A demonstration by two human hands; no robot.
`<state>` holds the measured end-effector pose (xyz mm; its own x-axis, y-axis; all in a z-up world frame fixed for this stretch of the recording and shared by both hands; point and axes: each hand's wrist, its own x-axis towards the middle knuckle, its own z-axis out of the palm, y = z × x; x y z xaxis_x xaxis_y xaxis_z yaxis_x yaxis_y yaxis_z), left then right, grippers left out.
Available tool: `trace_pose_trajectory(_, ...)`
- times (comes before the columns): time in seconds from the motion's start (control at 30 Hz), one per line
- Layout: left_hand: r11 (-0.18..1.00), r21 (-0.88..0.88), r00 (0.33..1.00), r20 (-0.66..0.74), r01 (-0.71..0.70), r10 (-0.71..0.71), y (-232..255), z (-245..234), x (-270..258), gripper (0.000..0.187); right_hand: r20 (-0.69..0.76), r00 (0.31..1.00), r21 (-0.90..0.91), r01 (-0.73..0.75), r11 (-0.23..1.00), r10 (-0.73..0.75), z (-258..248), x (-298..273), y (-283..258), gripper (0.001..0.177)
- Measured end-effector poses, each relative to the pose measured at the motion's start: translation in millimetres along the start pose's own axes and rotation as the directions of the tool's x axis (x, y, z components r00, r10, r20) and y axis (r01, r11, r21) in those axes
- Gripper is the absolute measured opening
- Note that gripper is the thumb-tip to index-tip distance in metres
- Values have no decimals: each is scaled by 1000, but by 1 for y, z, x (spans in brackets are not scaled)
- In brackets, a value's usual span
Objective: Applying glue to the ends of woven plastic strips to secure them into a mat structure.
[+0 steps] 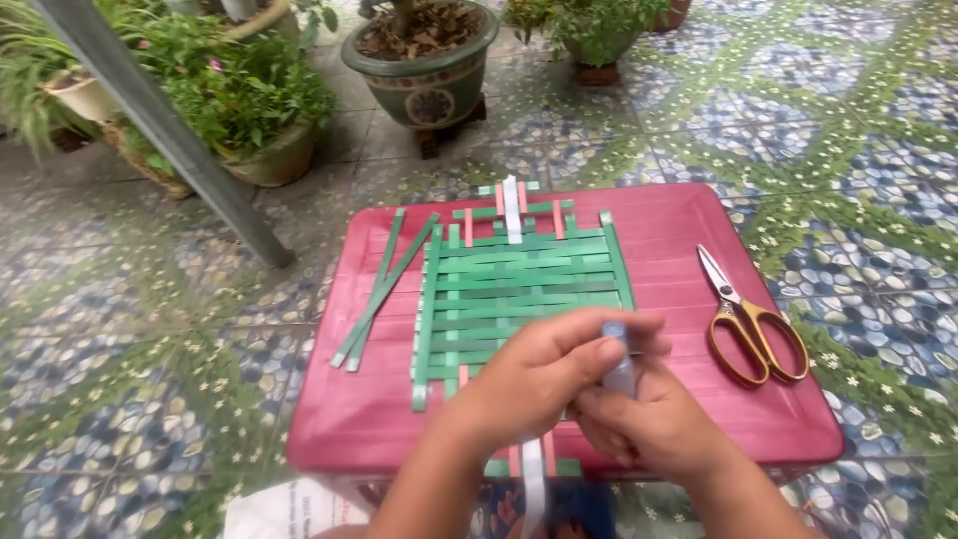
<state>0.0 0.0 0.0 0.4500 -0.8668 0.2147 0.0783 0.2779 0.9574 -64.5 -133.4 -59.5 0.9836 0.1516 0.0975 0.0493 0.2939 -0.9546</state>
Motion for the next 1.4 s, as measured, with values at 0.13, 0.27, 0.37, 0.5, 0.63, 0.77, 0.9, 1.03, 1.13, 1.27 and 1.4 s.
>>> trace_pose_trajectory(0.13,984,-175,996,-84,-6,-9,-31,-5,-5,32,-335,913,12,-242,970,232,10,8,23,19)
trace_pose_trajectory(0.27,994,47,907,-415,95,-67,-32,-5,-3,18,-543,832,-335,-336,880,111,21,23,21,26)
trace_pose_trajectory(0.37,977,-163,791,-576,135,-205,-31,-7,-5,8,-553,828,-466,-400,789,93,23,24,24,28)
trace_pose_trajectory(0.5,965,-141,752,-606,220,-260,-32,-12,-8,51,-414,909,-463,-250,850,42,26,23,22,19)
trace_pose_trajectory(0.63,952,-291,845,-483,95,-232,-23,-12,-12,29,-494,867,-368,-276,888,65,21,22,26,35)
trace_pose_trajectory(0.77,974,-218,851,-500,55,-160,-26,-15,-12,36,-458,889,-468,-235,852,-6,15,17,29,30)
trace_pose_trajectory(0.9,957,-32,669,-708,288,-225,-17,-10,-9,28,-489,867,-433,-334,837,93,30,24,8,38)
trace_pose_trajectory(1.03,946,72,678,-714,316,-172,-15,-8,-10,28,-499,863,-524,-377,764,84,23,18,14,26)
trace_pose_trajectory(1.13,934,226,825,-554,276,-110,-14,-5,-13,35,-457,886,-422,-297,856,82,21,17,16,18)
trace_pose_trajectory(1.27,998,7,847,-530,64,-50,-25,-5,-10,30,-466,883,-478,-308,823,60,14,16,16,24)
trace_pose_trajectory(1.4,984,-80,681,-713,160,-169,-5,-13,-10,21,-510,855,-603,-433,670,93,5,16,-5,14)
